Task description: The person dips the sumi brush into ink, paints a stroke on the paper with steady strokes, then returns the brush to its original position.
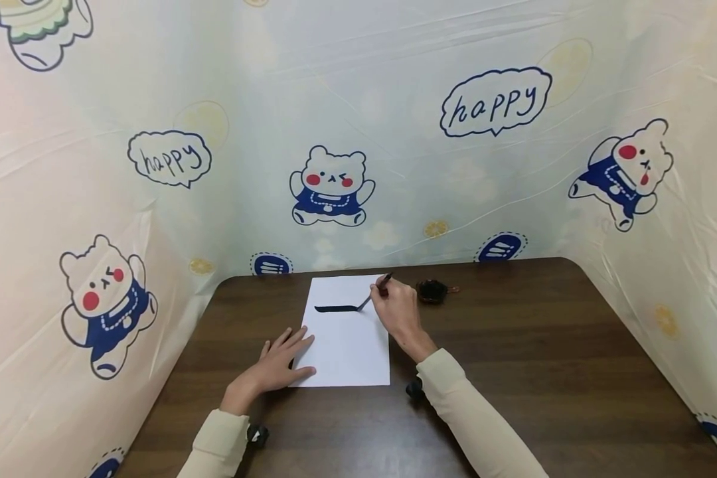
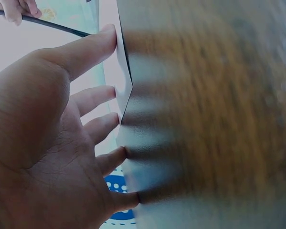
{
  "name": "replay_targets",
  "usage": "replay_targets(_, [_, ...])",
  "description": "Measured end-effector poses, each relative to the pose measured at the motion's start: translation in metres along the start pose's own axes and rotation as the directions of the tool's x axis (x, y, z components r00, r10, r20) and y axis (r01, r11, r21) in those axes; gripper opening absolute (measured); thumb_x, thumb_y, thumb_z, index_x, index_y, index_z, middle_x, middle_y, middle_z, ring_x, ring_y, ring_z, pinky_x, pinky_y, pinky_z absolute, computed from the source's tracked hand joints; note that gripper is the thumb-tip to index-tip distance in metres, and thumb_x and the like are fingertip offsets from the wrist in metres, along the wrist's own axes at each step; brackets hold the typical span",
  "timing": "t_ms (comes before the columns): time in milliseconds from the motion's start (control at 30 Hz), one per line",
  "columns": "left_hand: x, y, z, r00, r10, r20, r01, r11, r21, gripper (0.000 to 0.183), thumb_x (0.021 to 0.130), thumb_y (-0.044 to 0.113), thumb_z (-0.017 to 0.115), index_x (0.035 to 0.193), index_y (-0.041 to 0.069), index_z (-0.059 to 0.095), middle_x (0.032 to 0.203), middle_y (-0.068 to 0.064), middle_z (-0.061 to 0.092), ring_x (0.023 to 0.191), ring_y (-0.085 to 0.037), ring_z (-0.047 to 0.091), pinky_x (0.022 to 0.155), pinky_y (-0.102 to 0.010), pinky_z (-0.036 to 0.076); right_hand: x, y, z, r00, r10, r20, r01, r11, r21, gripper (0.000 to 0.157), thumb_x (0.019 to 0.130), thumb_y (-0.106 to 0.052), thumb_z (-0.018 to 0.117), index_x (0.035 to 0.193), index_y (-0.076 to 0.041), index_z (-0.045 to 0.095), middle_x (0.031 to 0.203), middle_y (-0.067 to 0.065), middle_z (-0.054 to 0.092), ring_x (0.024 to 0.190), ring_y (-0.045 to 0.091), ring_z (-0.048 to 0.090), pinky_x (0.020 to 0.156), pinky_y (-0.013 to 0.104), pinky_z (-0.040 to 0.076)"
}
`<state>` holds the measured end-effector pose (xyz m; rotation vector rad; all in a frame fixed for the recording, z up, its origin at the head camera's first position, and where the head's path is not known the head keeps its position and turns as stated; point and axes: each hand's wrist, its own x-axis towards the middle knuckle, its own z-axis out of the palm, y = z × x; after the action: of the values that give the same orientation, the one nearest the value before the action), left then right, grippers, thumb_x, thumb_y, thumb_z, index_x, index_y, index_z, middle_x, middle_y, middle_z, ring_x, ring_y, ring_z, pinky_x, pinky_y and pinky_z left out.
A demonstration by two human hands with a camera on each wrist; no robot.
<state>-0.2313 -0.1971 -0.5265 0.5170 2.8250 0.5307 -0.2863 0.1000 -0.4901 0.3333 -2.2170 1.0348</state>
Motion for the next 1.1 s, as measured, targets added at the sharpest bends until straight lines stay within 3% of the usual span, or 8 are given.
replay_targets(1100, [0.001, -0.001, 0.001, 1.000, -0.007, 0.005, 0.007, 1.000, 0.015, 0.075, 0.088, 0.054, 0.064, 0.152, 0.025, 0.038, 0.165, -0.003, 0.020, 0.152, -0.039, 0.010, 0.112, -0.075, 0.004, -0.004, 0.020, -0.033, 0.999, 0.006, -0.035, -0.007, 1.000, -0.021, 0.010, 0.090, -0.015, 0.069, 0.088, -0.006, 0.071, 0.080, 0.008, 0.073, 0.069, 0.018, 0.070, 0.062, 0.035, 0.057])
